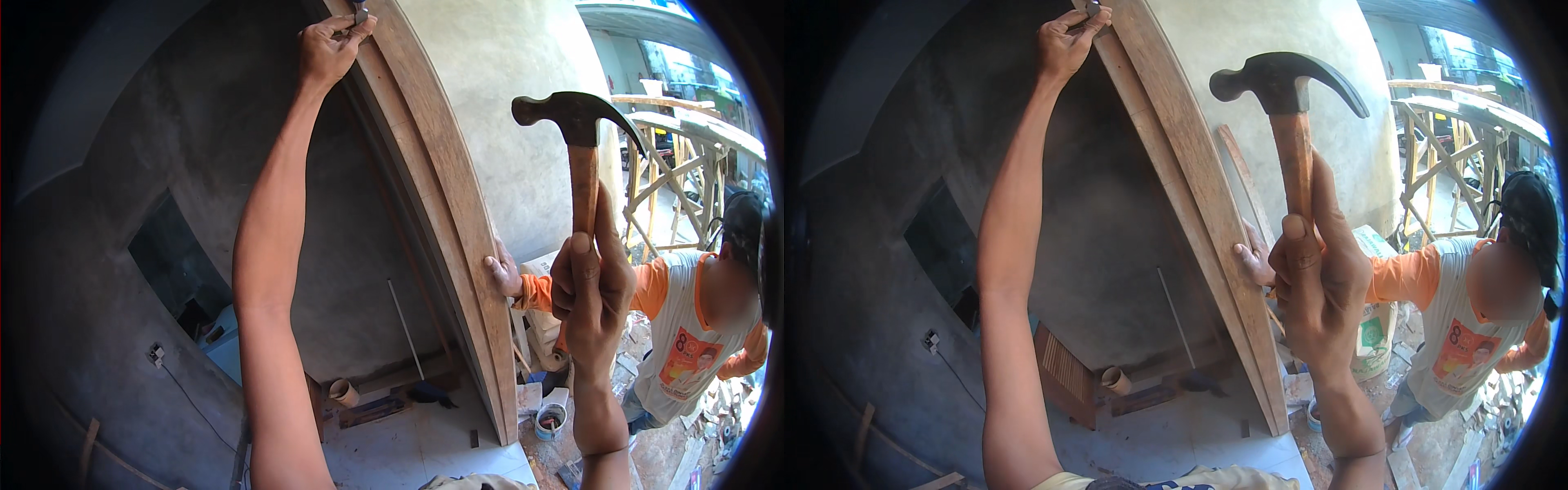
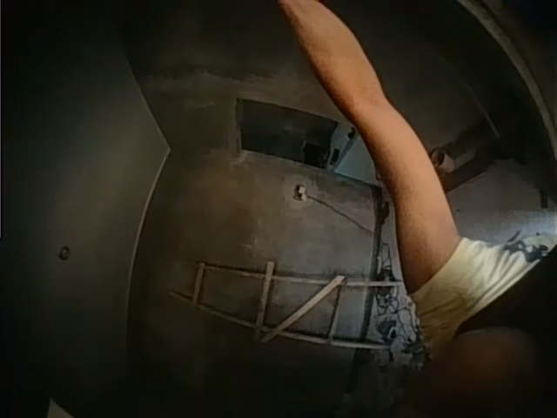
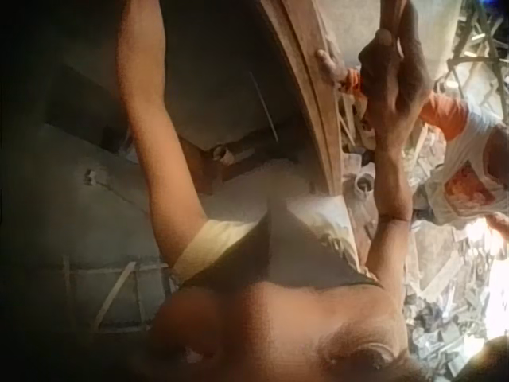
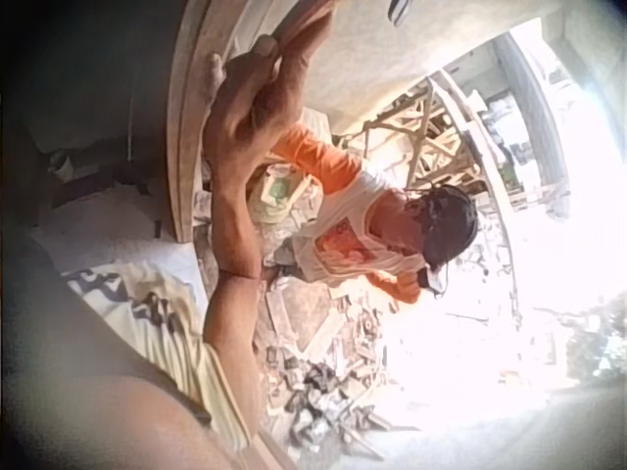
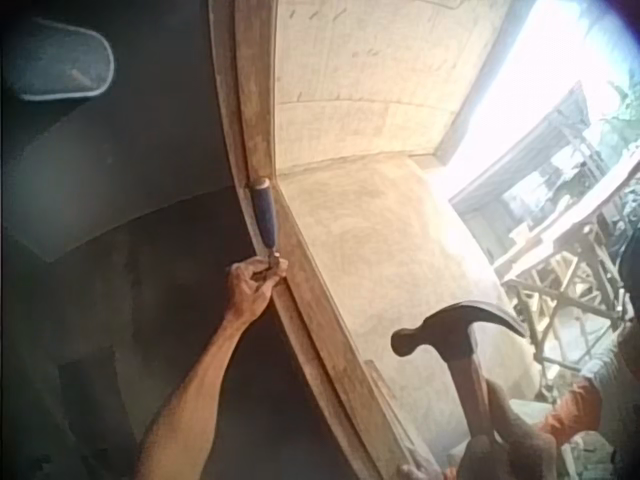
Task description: The person marks a wooden door frame with a pencil, then chisels the frame using a chisel and a hammer.
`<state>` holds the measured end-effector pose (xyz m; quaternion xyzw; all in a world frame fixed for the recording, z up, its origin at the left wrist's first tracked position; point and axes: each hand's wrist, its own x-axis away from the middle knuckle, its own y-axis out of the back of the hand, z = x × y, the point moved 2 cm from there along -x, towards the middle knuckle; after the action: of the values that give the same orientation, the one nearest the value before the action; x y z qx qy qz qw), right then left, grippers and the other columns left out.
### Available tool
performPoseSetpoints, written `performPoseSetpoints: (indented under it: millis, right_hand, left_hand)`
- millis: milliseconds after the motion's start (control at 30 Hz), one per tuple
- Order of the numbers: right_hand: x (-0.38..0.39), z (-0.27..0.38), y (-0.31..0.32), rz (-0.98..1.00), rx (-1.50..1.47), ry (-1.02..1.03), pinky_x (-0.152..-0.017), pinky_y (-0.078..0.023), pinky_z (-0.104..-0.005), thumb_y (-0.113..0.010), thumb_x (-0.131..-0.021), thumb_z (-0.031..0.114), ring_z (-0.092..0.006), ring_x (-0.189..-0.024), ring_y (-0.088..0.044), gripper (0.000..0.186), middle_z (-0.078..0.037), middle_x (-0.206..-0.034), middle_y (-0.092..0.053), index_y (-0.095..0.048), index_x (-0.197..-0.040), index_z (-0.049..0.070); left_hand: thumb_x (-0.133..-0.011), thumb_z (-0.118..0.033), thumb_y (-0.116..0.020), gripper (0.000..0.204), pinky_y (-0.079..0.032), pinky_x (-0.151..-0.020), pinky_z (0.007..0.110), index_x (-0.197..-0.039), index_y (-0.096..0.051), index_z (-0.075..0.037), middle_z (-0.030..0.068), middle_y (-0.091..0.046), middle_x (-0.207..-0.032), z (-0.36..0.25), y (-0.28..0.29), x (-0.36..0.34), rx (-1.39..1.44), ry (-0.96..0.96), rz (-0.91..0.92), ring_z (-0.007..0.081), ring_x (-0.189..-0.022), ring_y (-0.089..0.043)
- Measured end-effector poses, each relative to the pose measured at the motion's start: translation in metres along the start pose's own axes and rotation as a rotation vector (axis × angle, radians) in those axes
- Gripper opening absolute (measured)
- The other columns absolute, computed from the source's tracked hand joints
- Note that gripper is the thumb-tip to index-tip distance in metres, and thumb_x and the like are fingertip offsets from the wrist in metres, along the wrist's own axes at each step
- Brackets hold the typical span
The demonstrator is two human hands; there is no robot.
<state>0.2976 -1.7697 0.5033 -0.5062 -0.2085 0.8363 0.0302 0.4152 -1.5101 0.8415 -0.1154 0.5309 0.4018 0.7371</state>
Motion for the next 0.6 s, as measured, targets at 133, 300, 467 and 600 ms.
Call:
performPoseSetpoints:
  millis: [133, 300, 467, 600]
  right_hand:
    - [0.001, 0.000, -0.002, -0.004, 0.013, -0.027, -0.042, -0.020, -0.0199, -0.045, -0.107, 0.020, -0.0002, -0.047, -0.027, 0.053, 0.007, -0.060, -0.036, -0.032, -0.154, 0.000]
    - [-0.001, 0.000, -0.003, 0.036, 0.033, -0.045, -0.043, -0.022, -0.0198, -0.045, -0.107, 0.020, -0.0004, -0.048, -0.029, 0.053, 0.007, -0.061, -0.037, -0.033, -0.154, 0.000]
    - [0.000, -0.003, -0.004, 0.047, 0.013, -0.037, -0.044, -0.023, -0.0197, -0.045, -0.107, 0.019, -0.0007, -0.049, -0.030, 0.052, 0.006, -0.062, -0.038, -0.033, -0.154, -0.001]
    - [0.000, -0.006, -0.005, 0.046, 0.062, -0.011, -0.044, -0.023, -0.0199, -0.045, -0.107, 0.018, -0.0010, -0.049, -0.030, 0.052, 0.006, -0.062, -0.039, -0.033, -0.153, -0.001]
  left_hand:
    - [-0.087, -0.029, -0.080, 0.026, -0.056, -0.068, 0.024, -0.097, -0.079, -0.005, 0.0055, -0.078, -0.086, -0.003, 0.002, -0.001, -0.108, -0.041, 0.018, 0.0086, -0.077, -0.072]
    - [-0.090, -0.028, -0.076, 0.025, -0.052, -0.063, 0.027, -0.092, -0.076, -0.002, 0.0067, -0.075, -0.080, -0.012, 0.007, 0.001, -0.202, 0.005, 0.075, 0.0099, -0.070, -0.068]
    - [-0.092, -0.026, -0.075, 0.030, -0.050, -0.059, 0.031, -0.083, -0.074, 0.003, 0.0093, -0.071, -0.073, -0.017, 0.006, 0.002, -0.146, -0.049, 0.067, 0.0121, -0.064, -0.064]
    - [-0.092, -0.028, -0.075, 0.033, -0.048, -0.057, 0.031, -0.081, -0.072, 0.003, 0.0090, -0.069, -0.070, -0.017, 0.010, 0.000, -0.186, -0.046, 0.092, 0.0109, -0.063, -0.061]
